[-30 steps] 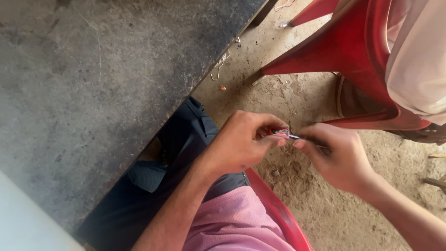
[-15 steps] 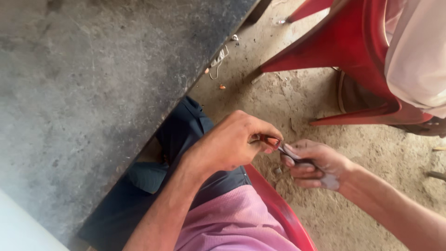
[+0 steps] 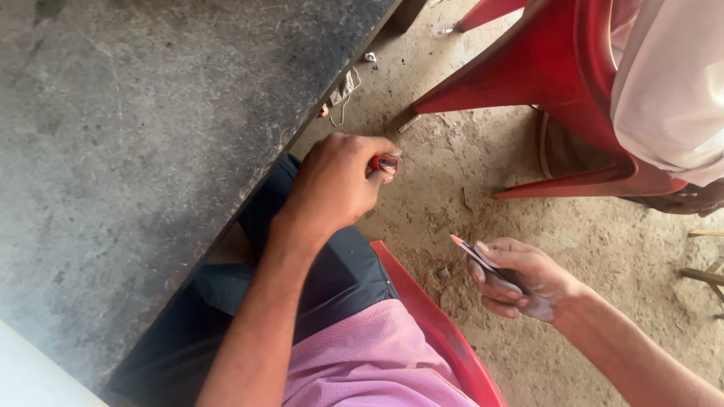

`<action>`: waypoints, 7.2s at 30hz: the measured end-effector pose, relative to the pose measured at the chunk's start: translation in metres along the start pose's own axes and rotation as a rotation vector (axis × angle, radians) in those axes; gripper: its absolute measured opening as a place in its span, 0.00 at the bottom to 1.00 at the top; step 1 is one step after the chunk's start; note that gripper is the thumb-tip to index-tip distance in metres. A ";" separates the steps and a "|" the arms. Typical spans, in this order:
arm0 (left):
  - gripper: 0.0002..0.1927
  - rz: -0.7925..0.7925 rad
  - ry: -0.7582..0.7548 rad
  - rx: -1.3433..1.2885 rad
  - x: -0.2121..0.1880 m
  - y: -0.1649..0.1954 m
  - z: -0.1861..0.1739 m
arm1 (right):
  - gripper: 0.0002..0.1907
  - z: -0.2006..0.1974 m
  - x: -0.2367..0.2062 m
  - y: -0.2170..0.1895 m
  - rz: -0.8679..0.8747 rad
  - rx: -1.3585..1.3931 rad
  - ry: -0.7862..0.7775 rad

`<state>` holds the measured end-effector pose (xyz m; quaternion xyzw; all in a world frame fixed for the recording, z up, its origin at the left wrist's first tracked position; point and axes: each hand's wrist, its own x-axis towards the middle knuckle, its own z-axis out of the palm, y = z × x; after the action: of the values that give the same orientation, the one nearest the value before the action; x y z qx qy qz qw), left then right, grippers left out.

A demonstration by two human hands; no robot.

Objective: The person sits on a red plastic chair and repeatedly sharpens a pencil with a small handheld sharpener over the dirt ground, letting shavings fall, occasionally clearing the blade. Earlier the person handles a ruler and marked paper sheets on a concrete table.

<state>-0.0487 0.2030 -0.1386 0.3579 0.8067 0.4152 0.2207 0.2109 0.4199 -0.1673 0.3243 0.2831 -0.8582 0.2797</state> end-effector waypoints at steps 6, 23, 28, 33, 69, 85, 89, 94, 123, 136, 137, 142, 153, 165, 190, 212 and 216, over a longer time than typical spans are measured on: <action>0.09 -0.003 -0.015 -0.134 -0.008 -0.011 0.035 | 0.17 -0.004 -0.011 -0.004 -0.146 -0.191 0.015; 0.10 0.096 0.160 -0.250 0.002 0.029 0.017 | 0.14 0.049 0.011 -0.029 -0.584 -1.020 0.773; 0.13 -0.049 -0.002 -0.564 -0.019 0.034 0.019 | 0.11 0.049 0.009 -0.027 -0.728 -0.945 0.652; 0.13 -0.069 -0.060 -0.624 -0.034 0.036 0.017 | 0.10 0.072 0.005 -0.027 -0.851 -1.050 0.604; 0.16 0.079 -0.184 -0.764 -0.064 0.047 -0.023 | 0.21 0.065 -0.019 -0.020 -0.465 -0.753 0.192; 0.13 -0.032 -0.113 -0.593 -0.050 0.035 -0.022 | 0.19 0.052 -0.014 -0.019 -0.347 -0.464 0.089; 0.13 -0.049 -0.113 -0.550 -0.045 0.039 -0.015 | 0.13 0.050 -0.009 -0.017 -0.468 -0.703 0.337; 0.14 -0.054 -0.164 -0.658 -0.045 0.041 -0.006 | 0.13 0.049 -0.005 -0.016 -0.558 -0.783 0.465; 0.14 -0.025 -0.213 -0.768 -0.050 0.035 -0.003 | 0.08 0.053 0.000 -0.006 -0.647 -0.837 0.440; 0.15 -0.095 -0.106 -0.613 -0.044 0.028 -0.005 | 0.11 0.047 -0.008 -0.011 -0.524 -0.743 0.495; 0.14 -0.087 -0.092 -0.585 -0.044 0.028 -0.004 | 0.10 0.050 -0.007 -0.013 -0.552 -0.759 0.490; 0.13 -0.062 -0.011 -0.336 -0.044 0.032 -0.008 | 0.08 0.064 -0.006 -0.020 -0.663 -0.818 0.437; 0.10 -0.349 -0.145 -0.050 -0.006 0.025 0.028 | 0.10 0.063 -0.008 -0.025 -0.748 -0.886 0.570; 0.15 -0.138 0.047 -0.558 -0.018 0.029 0.034 | 0.10 0.092 -0.009 -0.052 -0.810 -1.290 0.730; 0.17 0.035 -0.006 -0.568 -0.055 0.054 0.009 | 0.14 0.117 -0.013 -0.041 -1.100 -1.652 0.617; 0.10 0.162 -0.036 -0.387 -0.070 0.067 -0.012 | 0.08 0.114 -0.025 -0.046 -0.865 -1.656 0.330; 0.09 0.238 -0.118 -0.246 -0.074 0.063 -0.019 | 0.11 0.111 -0.018 -0.044 -0.105 -0.763 0.261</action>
<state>0.0116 0.1626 -0.0717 0.4446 0.6876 0.5122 0.2590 0.1489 0.3812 -0.0711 0.2886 0.6305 -0.6564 0.2972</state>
